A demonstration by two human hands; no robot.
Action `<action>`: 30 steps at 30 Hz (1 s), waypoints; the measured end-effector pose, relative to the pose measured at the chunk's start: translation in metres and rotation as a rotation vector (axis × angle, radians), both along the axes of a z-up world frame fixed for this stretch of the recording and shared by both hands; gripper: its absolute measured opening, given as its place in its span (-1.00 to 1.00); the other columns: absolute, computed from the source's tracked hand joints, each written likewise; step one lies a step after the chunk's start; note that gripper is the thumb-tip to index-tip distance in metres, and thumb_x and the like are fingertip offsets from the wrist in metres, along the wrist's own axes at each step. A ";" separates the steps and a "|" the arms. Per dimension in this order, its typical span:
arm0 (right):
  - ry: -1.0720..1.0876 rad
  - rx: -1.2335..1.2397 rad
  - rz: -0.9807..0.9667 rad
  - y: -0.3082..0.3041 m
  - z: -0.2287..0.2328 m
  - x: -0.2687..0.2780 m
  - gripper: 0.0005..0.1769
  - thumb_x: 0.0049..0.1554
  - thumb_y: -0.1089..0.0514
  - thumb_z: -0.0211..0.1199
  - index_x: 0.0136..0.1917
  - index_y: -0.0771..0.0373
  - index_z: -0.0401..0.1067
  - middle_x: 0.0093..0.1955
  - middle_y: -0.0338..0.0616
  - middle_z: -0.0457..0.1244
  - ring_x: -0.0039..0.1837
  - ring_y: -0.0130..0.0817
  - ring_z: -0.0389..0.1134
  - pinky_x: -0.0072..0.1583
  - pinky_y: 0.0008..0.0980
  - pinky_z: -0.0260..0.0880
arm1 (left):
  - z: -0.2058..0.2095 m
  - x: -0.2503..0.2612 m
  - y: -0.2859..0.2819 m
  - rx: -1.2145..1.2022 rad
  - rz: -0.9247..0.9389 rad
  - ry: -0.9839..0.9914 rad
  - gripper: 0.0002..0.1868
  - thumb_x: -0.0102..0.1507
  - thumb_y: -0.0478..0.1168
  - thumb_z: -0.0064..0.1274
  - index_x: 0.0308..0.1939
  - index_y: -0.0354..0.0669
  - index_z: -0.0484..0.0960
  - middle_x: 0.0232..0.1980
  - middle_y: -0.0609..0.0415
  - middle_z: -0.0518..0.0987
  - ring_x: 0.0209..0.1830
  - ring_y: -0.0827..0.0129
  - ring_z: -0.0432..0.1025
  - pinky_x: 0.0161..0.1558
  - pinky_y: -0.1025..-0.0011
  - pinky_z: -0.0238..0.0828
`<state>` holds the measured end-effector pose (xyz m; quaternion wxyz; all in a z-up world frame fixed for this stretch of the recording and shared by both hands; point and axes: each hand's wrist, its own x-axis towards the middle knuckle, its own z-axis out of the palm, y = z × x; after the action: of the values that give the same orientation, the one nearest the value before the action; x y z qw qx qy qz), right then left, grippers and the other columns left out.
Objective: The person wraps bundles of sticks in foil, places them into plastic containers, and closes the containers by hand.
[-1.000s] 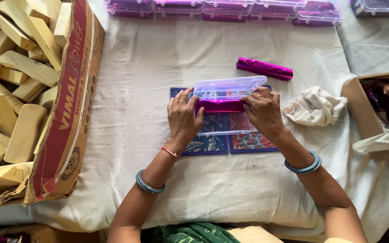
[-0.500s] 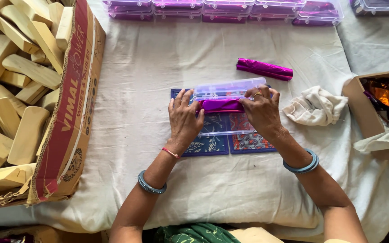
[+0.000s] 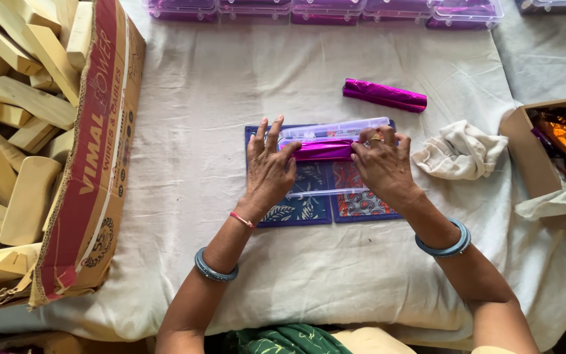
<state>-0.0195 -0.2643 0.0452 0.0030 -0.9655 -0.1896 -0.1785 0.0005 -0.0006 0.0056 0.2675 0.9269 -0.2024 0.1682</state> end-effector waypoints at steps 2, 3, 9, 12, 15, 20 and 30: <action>0.077 -0.019 -0.019 -0.001 -0.004 0.004 -0.77 0.26 0.00 0.22 0.07 0.11 0.59 0.25 -0.29 0.23 0.39 -0.25 0.06 0.30 -0.03 -0.02 | 0.002 0.000 -0.001 0.001 -0.004 0.032 -0.69 0.22 -0.20 0.16 0.05 0.10 0.71 0.63 -0.05 0.04 0.66 -0.04 -0.23 0.52 -0.16 -0.21; 0.074 -0.018 -0.021 -0.001 -0.005 0.005 -0.77 0.26 0.00 0.22 0.07 0.11 0.59 0.25 -0.29 0.23 0.39 -0.25 0.06 0.30 -0.03 -0.02 | 0.002 0.000 -0.001 0.002 -0.006 0.029 -0.69 0.22 -0.20 0.16 0.05 0.10 0.71 0.63 -0.05 0.04 0.66 -0.04 -0.23 0.52 -0.16 -0.21; 0.027 0.037 0.007 -0.001 0.001 0.002 -0.78 0.22 0.03 0.23 0.02 0.14 0.58 0.20 -0.23 0.29 0.39 -0.23 0.10 0.29 -0.03 0.03 | 0.000 0.001 0.000 -0.070 -0.014 0.067 -0.67 0.20 -0.14 0.22 0.04 -0.01 0.66 0.58 -0.11 0.09 0.64 -0.04 -0.17 0.53 -0.14 -0.19; -0.018 0.100 0.008 -0.008 -0.004 0.001 -0.80 0.21 0.05 0.25 0.02 0.13 0.59 0.18 -0.25 0.32 0.41 -0.24 0.15 0.32 -0.02 0.05 | -0.001 0.000 0.000 -0.098 0.015 0.099 -0.64 0.18 -0.09 0.27 0.01 -0.10 0.65 0.57 -0.14 0.11 0.63 -0.04 -0.14 0.53 -0.11 -0.19; 0.014 0.106 -0.019 -0.016 -0.011 0.007 -0.79 0.20 0.06 0.28 0.05 0.14 0.60 0.18 -0.21 0.33 0.37 -0.21 0.17 0.27 -0.02 0.10 | 0.001 -0.001 0.001 -0.087 0.037 0.094 -0.63 0.16 -0.08 0.29 -0.01 -0.12 0.65 0.56 -0.14 0.14 0.63 -0.02 -0.11 0.53 -0.08 -0.16; 0.215 0.481 0.111 -0.039 -0.007 0.025 -0.74 0.12 0.10 0.38 0.08 0.18 0.59 0.09 -0.05 0.33 0.27 -0.08 0.28 0.19 -0.09 0.33 | -0.009 -0.003 0.001 -0.198 0.007 -0.009 -0.63 0.23 -0.15 0.27 0.05 -0.22 0.59 0.54 -0.16 0.25 0.56 -0.01 0.13 0.49 0.06 0.12; -0.011 0.469 -0.137 -0.116 -0.031 0.102 -0.82 0.24 0.15 0.35 0.10 0.21 0.59 0.14 -0.01 0.39 0.27 0.00 0.32 0.32 -0.12 0.33 | -0.015 0.001 0.001 -0.345 -0.017 0.015 -0.35 0.27 -0.22 0.22 0.44 0.05 0.38 0.52 -0.12 0.29 0.49 -0.01 0.27 0.43 0.12 0.31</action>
<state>0.0826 -0.3801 0.0143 0.2142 -0.9479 -0.0772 -0.2227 0.0013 0.0001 -0.0098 0.4256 0.8667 -0.1762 0.1916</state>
